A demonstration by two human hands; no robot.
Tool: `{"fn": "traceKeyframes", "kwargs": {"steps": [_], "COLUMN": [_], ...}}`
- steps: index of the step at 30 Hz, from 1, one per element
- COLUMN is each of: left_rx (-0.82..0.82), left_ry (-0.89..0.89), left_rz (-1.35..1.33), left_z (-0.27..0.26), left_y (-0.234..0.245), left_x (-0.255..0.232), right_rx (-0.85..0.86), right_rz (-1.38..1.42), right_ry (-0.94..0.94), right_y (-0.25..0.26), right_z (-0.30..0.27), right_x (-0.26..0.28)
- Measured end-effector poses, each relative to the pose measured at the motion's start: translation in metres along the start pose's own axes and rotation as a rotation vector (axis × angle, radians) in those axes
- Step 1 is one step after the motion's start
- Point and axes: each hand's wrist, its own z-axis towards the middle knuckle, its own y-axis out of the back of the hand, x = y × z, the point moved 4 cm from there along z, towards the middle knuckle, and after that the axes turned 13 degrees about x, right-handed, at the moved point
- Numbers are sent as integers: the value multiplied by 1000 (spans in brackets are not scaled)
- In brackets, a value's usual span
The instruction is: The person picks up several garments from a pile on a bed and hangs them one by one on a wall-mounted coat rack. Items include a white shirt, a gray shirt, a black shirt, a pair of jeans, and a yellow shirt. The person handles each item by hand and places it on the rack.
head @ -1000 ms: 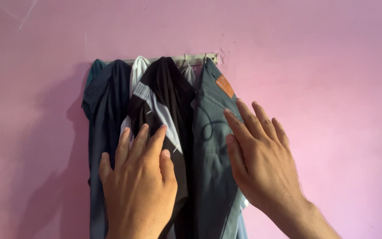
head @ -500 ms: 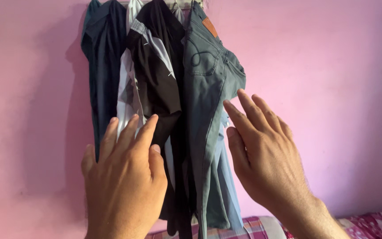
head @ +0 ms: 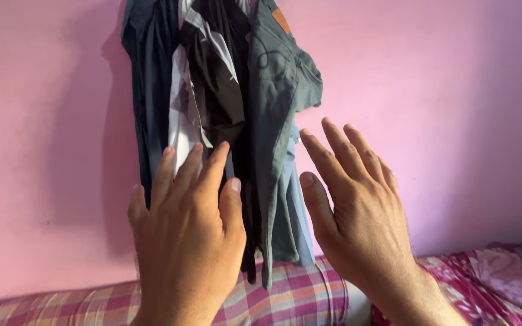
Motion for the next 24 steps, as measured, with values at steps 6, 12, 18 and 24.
{"fn": "traceKeyframes", "kwargs": {"steps": [6,12,18,24], "left_rx": [2,37,76,101], "left_ry": [-23,0,50,108], "left_rz": [-20,4,33,75], "left_z": [-8,-17,-27,-42], "left_y": [13,8,2,-5], "left_x": [-12,-18,-22,-30], "right_rx": [30,63,81,124], "right_rz": [23,62,112,165], "right_ry": [13,13,50,86], "right_y": [7,2,-7,-13], "right_z": [-11,-24,-29,-35], "right_x": [0,-4,-14,-27]}}
